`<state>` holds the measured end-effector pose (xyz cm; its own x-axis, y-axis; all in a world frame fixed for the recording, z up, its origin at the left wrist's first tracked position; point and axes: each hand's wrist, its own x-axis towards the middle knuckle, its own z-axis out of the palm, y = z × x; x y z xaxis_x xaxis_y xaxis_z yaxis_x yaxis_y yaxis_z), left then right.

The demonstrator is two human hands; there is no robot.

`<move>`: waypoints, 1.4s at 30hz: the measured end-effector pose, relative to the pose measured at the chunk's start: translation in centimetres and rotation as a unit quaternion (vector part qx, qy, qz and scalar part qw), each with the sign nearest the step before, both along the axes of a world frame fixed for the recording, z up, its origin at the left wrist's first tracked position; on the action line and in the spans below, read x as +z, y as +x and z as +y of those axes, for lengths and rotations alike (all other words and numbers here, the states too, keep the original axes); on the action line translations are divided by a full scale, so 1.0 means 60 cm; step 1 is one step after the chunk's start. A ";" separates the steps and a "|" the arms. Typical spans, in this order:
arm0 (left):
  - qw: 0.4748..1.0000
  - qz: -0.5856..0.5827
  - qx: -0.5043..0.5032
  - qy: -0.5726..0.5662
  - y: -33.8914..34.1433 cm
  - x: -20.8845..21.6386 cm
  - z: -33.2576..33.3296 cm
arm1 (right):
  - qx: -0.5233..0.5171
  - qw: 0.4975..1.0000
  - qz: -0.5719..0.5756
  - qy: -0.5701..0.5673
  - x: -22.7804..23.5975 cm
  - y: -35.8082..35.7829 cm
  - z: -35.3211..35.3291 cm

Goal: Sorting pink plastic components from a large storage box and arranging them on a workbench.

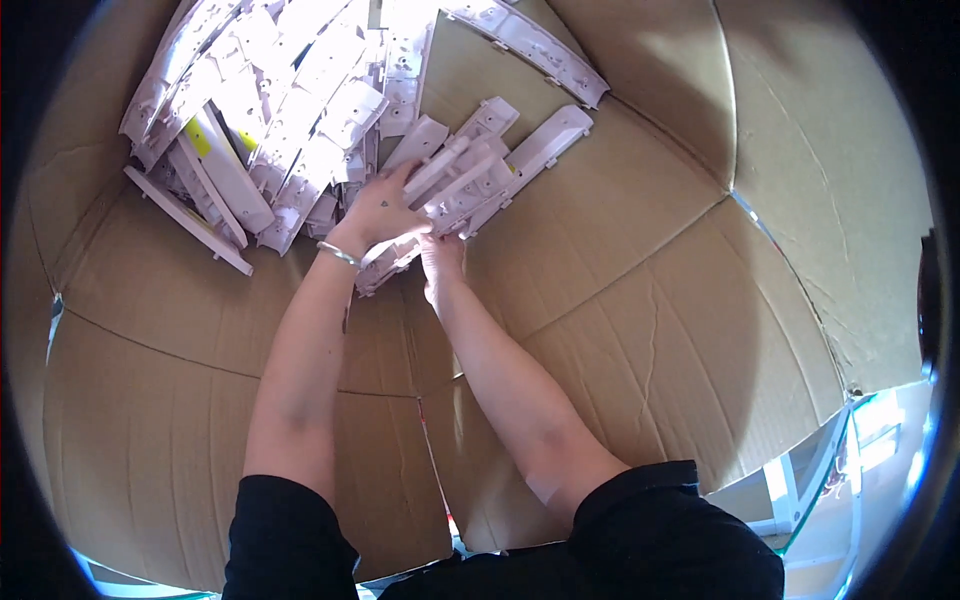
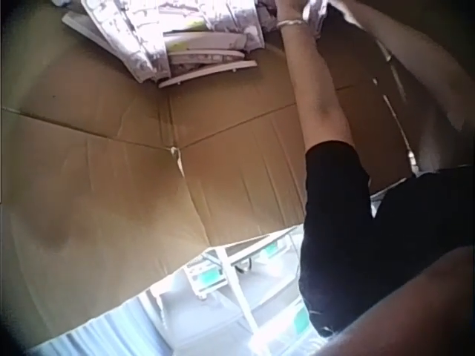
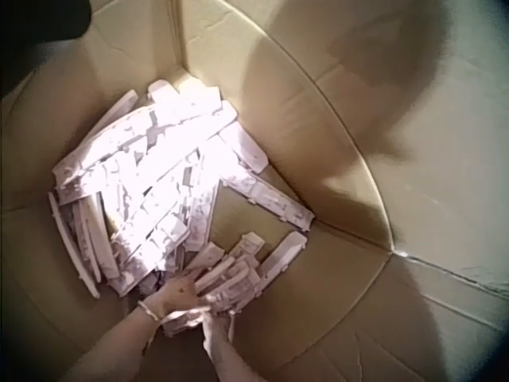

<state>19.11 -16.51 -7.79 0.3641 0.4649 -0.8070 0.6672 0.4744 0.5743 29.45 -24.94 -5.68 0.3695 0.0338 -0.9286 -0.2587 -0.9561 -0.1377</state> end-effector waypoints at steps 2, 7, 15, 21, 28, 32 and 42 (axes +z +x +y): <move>0.999 -0.029 0.023 -0.031 0.012 0.006 0.012 | -0.042 0.990 -0.013 0.133 -0.001 0.015 0.004; 0.949 -0.162 0.179 -0.202 0.011 0.042 0.044 | -0.111 0.980 0.014 0.163 0.028 0.041 0.046; 0.930 -0.230 0.219 -0.186 0.140 0.017 0.100 | -0.119 0.958 -0.053 0.255 -0.012 0.161 0.120; 0.935 -0.227 0.182 -0.203 0.142 0.023 0.080 | -0.175 0.970 0.023 0.169 0.000 0.144 0.094; 0.968 -0.213 0.125 -0.038 0.082 0.000 0.018 | -0.042 0.966 0.071 0.243 -0.057 0.119 -0.005; 0.978 -0.138 0.149 -0.041 0.052 -0.014 0.044 | -0.144 0.952 0.148 0.227 -0.082 0.106 0.042; 0.925 -0.234 0.233 -0.187 0.074 -0.014 0.050 | -0.070 0.970 0.138 0.188 -0.123 0.180 0.001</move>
